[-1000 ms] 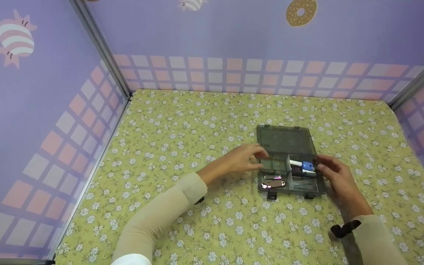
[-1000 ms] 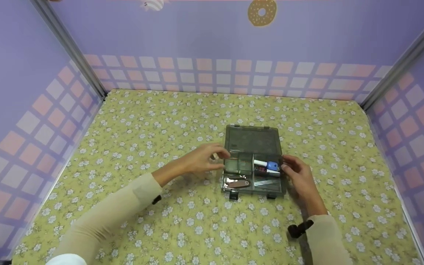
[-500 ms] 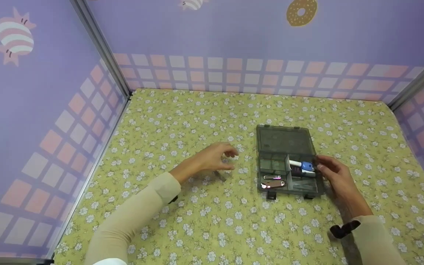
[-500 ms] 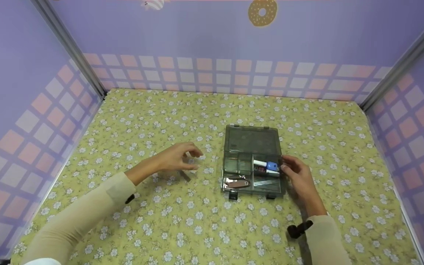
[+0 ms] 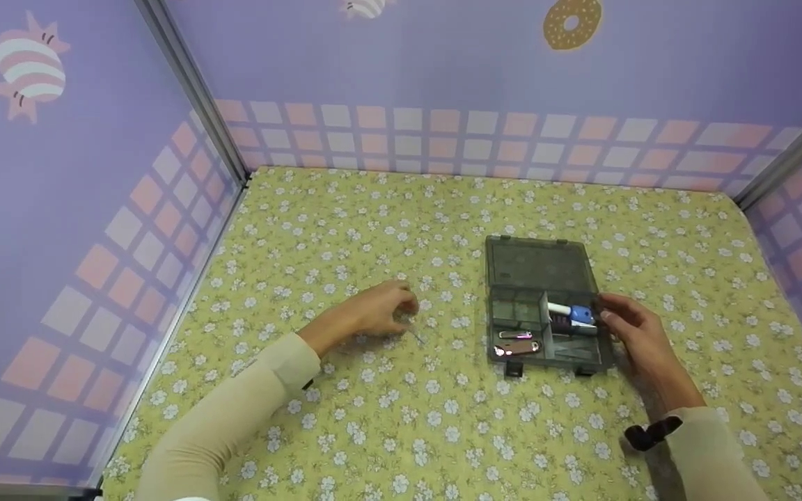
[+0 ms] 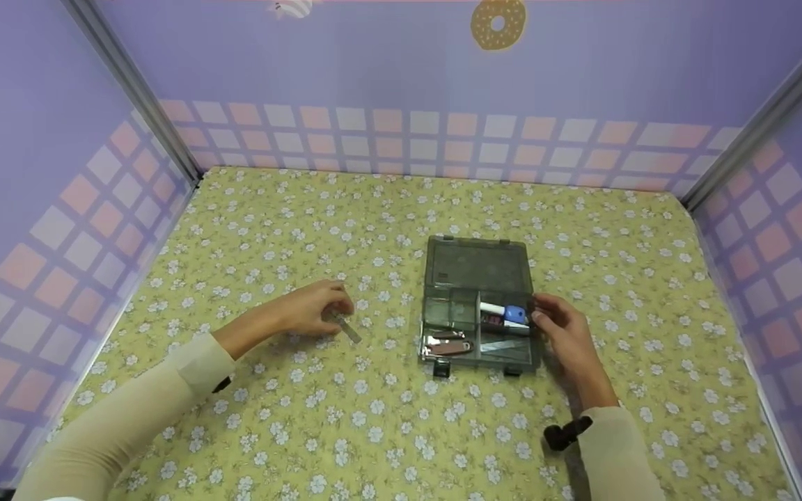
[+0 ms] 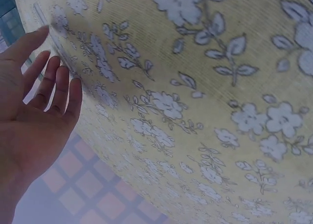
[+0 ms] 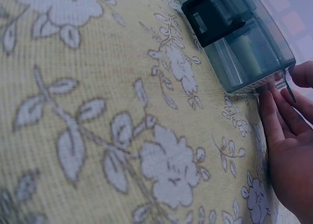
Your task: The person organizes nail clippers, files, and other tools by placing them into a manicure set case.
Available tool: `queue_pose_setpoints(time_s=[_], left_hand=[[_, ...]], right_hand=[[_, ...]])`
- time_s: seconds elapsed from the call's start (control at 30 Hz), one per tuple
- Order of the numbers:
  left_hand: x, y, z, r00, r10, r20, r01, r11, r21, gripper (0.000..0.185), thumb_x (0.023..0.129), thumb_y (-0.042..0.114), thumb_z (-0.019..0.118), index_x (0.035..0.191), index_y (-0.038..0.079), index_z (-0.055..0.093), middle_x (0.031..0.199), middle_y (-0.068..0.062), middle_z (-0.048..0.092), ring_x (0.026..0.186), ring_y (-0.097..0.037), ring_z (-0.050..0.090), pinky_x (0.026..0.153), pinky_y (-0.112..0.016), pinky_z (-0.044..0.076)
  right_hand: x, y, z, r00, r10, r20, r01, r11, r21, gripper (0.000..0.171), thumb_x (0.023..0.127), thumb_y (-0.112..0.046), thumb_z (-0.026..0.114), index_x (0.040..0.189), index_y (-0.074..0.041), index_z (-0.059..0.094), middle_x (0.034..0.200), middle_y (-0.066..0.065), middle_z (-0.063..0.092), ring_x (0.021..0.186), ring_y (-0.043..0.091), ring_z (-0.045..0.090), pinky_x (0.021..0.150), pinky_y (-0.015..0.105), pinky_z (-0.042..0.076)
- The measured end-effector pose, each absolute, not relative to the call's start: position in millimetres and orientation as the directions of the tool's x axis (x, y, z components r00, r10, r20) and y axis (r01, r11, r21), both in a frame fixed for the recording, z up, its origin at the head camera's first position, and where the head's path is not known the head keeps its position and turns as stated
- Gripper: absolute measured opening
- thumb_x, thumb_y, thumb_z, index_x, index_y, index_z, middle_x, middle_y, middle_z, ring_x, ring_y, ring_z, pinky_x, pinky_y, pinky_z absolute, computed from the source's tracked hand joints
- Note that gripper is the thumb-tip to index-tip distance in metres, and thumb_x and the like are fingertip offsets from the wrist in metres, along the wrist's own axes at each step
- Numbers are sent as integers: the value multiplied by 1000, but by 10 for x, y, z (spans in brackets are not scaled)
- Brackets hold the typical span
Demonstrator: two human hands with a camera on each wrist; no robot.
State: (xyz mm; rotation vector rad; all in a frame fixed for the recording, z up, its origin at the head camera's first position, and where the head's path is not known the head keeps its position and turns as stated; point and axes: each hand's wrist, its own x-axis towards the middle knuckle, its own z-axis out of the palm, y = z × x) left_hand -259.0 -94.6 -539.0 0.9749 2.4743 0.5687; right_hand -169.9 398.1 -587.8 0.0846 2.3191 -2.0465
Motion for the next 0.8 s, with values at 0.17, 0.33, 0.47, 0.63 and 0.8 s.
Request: queue_pose_setpoints(time_s=[0.17, 0.33, 0.47, 0.63, 0.8], left_hand=[[-2592, -970, -5405, -668, 710, -223, 548, 673, 497, 14, 100, 19, 74, 114, 15, 74, 113, -1, 60, 103, -18, 61, 90, -36, 56], [-2585, -968, -5416, -668, 710, -222, 546, 671, 502, 7, 100, 18, 74, 107, 15, 74, 108, 1, 60, 96, -14, 61, 86, -33, 56], [-2588, -958, -5418, -668, 715, -205, 540, 656, 528, 6, 98, 11, 72, 104, 13, 72, 104, 1, 63, 93, -14, 62, 84, -32, 56], [-2575, -934, -5414, -650, 737, -187, 546, 624, 560, 8, 101, 10, 68, 106, 11, 75, 99, 1, 69, 89, -14, 65, 80, -31, 57], [-2555, -846, -5366, -621, 766, -165, 556, 579, 597, 12, 105, 14, 67, 109, 7, 76, 104, -2, 71, 94, -15, 68, 84, -32, 58]], right_hand=[[-1707, 3982, -5880, -997, 17, -76, 77, 153, -985, 57, 109, -28, 63, 156, 1, 47, 150, 21, 50, 125, 13, 59, 95, 18, 54], [-1714, 3993, -5880, -997, 19, -77, 79, 209, -975, 57, 110, -28, 61, 157, 1, 46, 151, 20, 50, 124, 10, 59, 94, 17, 54], [-1706, 3996, -5879, -998, 9, -60, 61, 221, -973, 57, 110, -27, 60, 157, 2, 46, 152, 21, 50, 123, 9, 59, 94, 17, 53], [-1698, 3991, -5872, -999, 5, -53, 53, 239, -969, 57, 110, -31, 59, 156, 1, 47, 152, 21, 50, 125, 10, 58, 96, 16, 53], [-1702, 3992, -5874, -998, 8, -66, 66, 229, -971, 58, 110, -31, 60, 157, 1, 45, 152, 22, 49, 125, 11, 57, 96, 16, 53]])
